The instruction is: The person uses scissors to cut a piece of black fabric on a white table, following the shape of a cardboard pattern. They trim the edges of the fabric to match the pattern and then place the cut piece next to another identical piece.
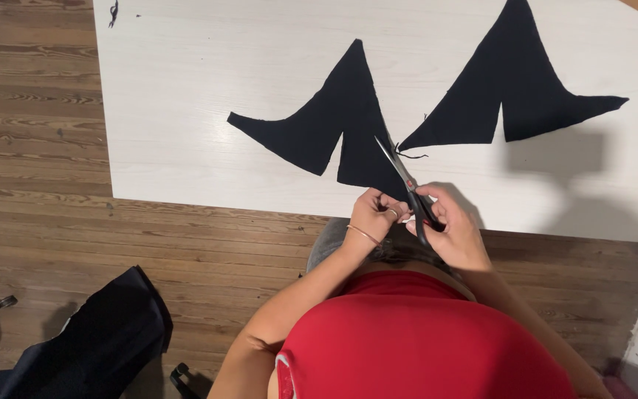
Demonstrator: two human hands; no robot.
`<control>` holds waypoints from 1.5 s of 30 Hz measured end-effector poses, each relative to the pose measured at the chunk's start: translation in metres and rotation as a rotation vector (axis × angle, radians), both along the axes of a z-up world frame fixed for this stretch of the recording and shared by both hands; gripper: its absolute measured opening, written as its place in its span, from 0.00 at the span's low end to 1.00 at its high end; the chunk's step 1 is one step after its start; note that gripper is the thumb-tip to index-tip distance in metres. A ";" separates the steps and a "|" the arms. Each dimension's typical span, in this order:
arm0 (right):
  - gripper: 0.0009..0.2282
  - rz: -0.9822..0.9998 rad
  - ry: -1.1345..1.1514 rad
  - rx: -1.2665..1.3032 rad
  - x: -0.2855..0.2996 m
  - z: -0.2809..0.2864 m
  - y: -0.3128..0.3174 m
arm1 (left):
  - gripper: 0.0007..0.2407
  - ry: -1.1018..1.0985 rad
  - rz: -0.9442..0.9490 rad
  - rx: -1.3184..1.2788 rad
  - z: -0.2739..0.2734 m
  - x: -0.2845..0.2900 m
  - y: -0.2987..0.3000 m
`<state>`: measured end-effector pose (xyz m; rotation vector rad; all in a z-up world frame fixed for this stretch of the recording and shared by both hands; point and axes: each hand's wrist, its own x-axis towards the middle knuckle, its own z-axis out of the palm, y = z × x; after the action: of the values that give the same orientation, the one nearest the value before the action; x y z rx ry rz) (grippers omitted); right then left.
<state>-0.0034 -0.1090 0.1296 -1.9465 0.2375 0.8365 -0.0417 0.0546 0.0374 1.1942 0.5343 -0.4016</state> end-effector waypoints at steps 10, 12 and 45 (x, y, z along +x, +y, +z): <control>0.25 -0.013 -0.025 -0.036 -0.011 -0.013 0.001 | 0.02 -0.022 -0.040 0.033 -0.009 -0.008 -0.001; 0.24 -0.009 -0.036 -0.053 -0.012 -0.013 0.000 | 0.02 -0.028 -0.054 0.043 -0.016 -0.010 -0.002; 0.26 -0.087 -0.073 0.171 -0.019 -0.033 -0.072 | 0.43 -0.536 -0.954 1.461 0.002 0.036 0.089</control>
<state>-0.0221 -0.1808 0.0966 -1.7899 0.1994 0.7041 -0.0062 0.1431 0.0397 2.8678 -0.4123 -0.4402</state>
